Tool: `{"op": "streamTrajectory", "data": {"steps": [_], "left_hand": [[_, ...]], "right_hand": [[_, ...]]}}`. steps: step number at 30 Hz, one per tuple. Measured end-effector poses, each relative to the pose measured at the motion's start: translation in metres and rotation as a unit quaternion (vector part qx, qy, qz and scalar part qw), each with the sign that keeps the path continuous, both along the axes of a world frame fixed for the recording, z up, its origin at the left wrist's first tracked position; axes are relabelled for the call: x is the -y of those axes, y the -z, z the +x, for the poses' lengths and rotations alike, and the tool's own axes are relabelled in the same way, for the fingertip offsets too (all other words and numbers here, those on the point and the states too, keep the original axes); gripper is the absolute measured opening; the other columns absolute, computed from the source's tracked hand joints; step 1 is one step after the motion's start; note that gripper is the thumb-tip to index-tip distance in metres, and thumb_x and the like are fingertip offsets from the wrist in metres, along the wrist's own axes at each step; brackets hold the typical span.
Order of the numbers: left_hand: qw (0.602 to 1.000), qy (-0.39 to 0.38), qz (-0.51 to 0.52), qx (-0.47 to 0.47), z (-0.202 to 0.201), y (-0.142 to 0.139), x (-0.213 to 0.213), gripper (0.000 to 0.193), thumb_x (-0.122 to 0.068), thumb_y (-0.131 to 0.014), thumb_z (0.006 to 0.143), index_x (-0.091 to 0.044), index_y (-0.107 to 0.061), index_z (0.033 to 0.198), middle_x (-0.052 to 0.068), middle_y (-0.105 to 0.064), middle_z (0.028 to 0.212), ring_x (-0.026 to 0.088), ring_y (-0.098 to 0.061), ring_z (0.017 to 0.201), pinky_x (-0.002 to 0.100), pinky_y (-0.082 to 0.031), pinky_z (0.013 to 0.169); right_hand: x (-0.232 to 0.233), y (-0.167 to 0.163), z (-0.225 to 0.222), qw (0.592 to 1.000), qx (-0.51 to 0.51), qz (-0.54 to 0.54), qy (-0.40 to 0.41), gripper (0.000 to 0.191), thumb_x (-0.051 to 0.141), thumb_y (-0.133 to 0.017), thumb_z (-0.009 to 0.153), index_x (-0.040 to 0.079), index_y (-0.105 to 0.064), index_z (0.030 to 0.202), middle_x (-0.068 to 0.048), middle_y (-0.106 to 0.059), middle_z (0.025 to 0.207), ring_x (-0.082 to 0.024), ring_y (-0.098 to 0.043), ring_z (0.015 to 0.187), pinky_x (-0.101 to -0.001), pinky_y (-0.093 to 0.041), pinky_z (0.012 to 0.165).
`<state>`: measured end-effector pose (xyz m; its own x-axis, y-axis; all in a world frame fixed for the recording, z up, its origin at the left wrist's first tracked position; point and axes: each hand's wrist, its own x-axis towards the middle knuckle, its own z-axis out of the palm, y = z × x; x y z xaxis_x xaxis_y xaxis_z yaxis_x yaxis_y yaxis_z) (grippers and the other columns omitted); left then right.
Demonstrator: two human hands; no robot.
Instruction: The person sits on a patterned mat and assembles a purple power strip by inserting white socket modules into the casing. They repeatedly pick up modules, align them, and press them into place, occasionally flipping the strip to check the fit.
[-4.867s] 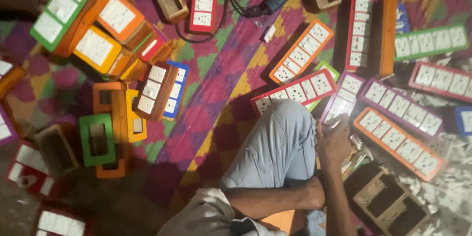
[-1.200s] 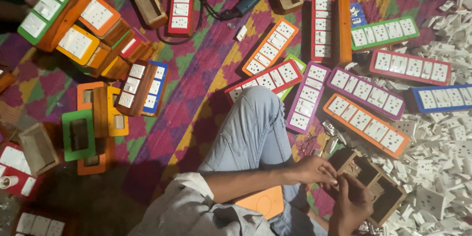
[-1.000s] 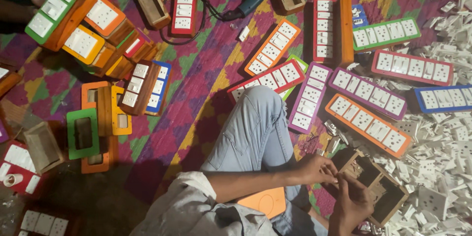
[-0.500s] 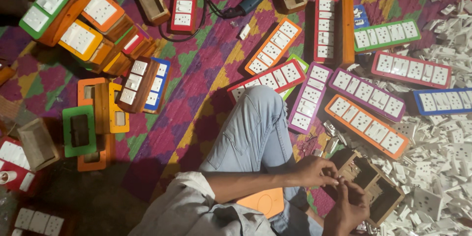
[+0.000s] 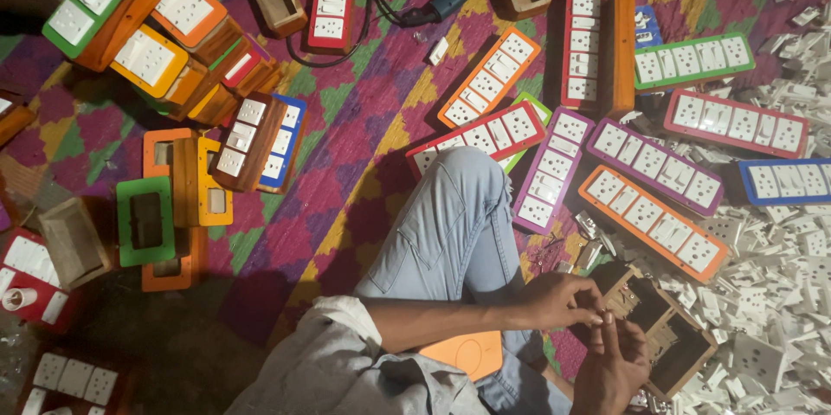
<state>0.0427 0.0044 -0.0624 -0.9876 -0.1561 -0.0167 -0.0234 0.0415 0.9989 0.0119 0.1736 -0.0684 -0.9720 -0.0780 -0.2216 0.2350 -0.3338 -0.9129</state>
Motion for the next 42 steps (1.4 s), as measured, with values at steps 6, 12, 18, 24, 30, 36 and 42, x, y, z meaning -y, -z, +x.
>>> {"op": "streamTrajectory", "data": {"steps": [6,12,18,24,30,36,42], "left_hand": [[0.995,-0.015,-0.086,-0.042,0.003,-0.013,0.003,0.022,-0.029,-0.078,0.088,-0.013,-0.075,0.103,0.002,-0.073,0.096,0.017,-0.074,0.079,0.033,-0.058,0.069],[0.954,-0.009,-0.236,-0.184,0.011,-0.013,0.008,0.014,-0.026,-0.071,0.096,-0.019,-0.075,0.107,-0.001,-0.070,0.102,0.016,-0.073,0.084,0.029,-0.060,0.072],[0.947,-0.023,-0.254,-0.195,0.010,-0.009,0.005,0.014,-0.027,-0.072,0.094,-0.015,-0.074,0.102,0.000,-0.067,0.091,0.020,-0.072,0.084,0.031,-0.060,0.076],[0.956,-0.019,-0.224,-0.189,0.009,-0.011,0.004,0.019,-0.029,-0.071,0.093,-0.014,-0.074,0.106,0.001,-0.069,0.098,0.021,-0.072,0.082,0.035,-0.060,0.079],[0.979,0.036,-0.134,-0.152,0.013,-0.022,0.005,0.022,-0.029,-0.069,0.093,-0.014,-0.073,0.109,0.001,-0.070,0.095,0.018,-0.074,0.082,0.031,-0.059,0.069],[0.991,0.051,-0.072,-0.098,0.011,-0.020,0.003,0.023,-0.036,-0.074,0.089,-0.014,-0.072,0.096,0.001,-0.071,0.090,0.014,-0.073,0.079,0.030,-0.059,0.073],[0.992,0.034,-0.061,-0.101,0.005,-0.009,-0.002,0.025,-0.037,-0.075,0.086,-0.013,-0.071,0.094,0.000,-0.070,0.084,0.015,-0.072,0.082,0.031,-0.057,0.076]], "right_hand": [[-0.004,0.007,-0.002,1.000,-0.008,-0.010,-0.003,0.016,-0.010,-0.067,0.102,0.003,-0.064,0.112,-0.011,-0.067,0.111,-0.021,-0.071,0.108,-0.0324,-0.061,0.094],[-0.009,0.012,-0.002,1.000,0.008,-0.012,-0.003,0.024,-0.011,-0.063,0.101,0.005,-0.059,0.118,-0.012,-0.068,0.112,-0.020,-0.071,0.109,-0.0336,-0.061,0.095],[-0.008,0.011,0.002,0.999,-0.017,-0.034,-0.020,0.033,-0.012,-0.064,0.102,0.006,-0.054,0.127,-0.012,-0.068,0.114,-0.021,-0.070,0.109,-0.0361,-0.060,0.095],[-0.008,0.003,0.002,0.999,-0.019,-0.031,-0.013,0.034,-0.010,-0.065,0.099,0.008,-0.053,0.125,-0.012,-0.069,0.111,-0.021,-0.070,0.105,-0.0381,-0.059,0.090],[-0.007,0.000,0.005,0.994,-0.029,-0.105,-0.015,0.023,-0.009,-0.061,0.103,0.005,-0.053,0.118,-0.012,-0.066,0.107,-0.022,-0.068,0.105,-0.0340,-0.055,0.097],[-0.014,0.001,0.001,0.971,0.100,-0.215,0.034,0.016,0.002,-0.062,0.102,0.005,-0.053,0.115,-0.008,-0.058,0.099,-0.020,-0.063,0.091,-0.0293,-0.053,0.086],[-0.023,0.010,-0.001,0.918,0.159,-0.361,0.051,0.035,-0.004,-0.055,0.080,-0.005,-0.054,0.115,-0.016,-0.054,0.101,-0.019,-0.049,0.078,-0.0287,-0.048,0.076]]}}
